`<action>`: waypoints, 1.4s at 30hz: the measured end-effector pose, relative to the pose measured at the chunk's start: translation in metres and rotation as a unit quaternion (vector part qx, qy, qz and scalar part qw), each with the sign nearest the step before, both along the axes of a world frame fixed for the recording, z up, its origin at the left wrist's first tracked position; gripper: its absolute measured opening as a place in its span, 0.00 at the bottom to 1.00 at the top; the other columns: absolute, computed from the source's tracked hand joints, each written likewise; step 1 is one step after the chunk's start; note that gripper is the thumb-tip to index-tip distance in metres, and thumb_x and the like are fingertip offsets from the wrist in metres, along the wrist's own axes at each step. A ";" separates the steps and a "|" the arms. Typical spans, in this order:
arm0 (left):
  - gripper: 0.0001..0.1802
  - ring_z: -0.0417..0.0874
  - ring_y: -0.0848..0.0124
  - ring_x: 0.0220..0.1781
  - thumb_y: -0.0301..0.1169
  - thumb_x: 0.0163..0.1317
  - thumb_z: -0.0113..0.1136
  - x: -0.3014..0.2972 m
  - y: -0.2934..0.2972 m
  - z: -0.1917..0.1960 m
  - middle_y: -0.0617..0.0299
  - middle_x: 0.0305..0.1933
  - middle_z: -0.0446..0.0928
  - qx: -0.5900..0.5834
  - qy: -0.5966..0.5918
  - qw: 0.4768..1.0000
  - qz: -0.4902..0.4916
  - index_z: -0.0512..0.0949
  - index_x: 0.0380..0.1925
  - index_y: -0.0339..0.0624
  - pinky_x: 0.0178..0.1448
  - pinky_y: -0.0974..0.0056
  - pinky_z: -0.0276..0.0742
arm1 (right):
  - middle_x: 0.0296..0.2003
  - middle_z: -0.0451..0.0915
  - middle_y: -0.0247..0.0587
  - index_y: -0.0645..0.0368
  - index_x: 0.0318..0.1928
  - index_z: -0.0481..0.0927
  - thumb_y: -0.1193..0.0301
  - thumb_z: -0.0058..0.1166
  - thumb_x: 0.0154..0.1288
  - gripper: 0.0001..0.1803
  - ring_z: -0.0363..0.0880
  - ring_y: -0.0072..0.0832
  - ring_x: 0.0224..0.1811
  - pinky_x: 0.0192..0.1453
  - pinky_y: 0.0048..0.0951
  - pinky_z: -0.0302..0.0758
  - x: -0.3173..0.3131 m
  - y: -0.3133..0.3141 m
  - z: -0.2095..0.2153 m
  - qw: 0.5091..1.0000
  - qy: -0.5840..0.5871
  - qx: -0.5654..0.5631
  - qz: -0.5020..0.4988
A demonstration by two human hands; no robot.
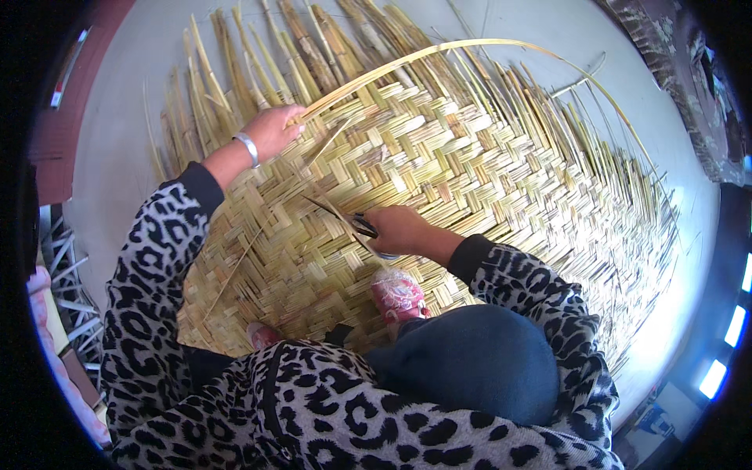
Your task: The person weaves a flat basket base on the floor using thin bamboo strips. They interlace the strips by hand and occasionally use scissors to trim excess material.
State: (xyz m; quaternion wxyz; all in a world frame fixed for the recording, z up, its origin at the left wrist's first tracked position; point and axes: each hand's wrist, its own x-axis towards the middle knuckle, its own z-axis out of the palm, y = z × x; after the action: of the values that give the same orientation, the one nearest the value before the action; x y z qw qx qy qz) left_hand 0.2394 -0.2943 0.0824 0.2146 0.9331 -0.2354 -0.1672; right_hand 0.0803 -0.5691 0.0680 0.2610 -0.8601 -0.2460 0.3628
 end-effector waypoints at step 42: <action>0.19 0.73 0.78 0.26 0.45 0.65 0.62 0.059 -0.156 -0.001 0.66 0.24 0.79 -0.272 0.151 0.947 0.074 0.83 0.35 0.36 0.34 0.67 0.73 | 0.13 0.68 0.31 0.61 0.24 0.75 0.37 0.54 0.62 0.35 0.69 0.20 0.13 0.19 0.26 0.68 0.095 -0.095 0.035 0.881 0.047 0.116 -0.456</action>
State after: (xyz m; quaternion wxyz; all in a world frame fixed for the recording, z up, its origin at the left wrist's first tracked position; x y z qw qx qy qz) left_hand 0.2987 -0.4507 0.0810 0.5053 0.8177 -0.1667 -0.2194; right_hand 0.1750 -0.6645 0.1027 0.5071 -0.8225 0.1458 0.2124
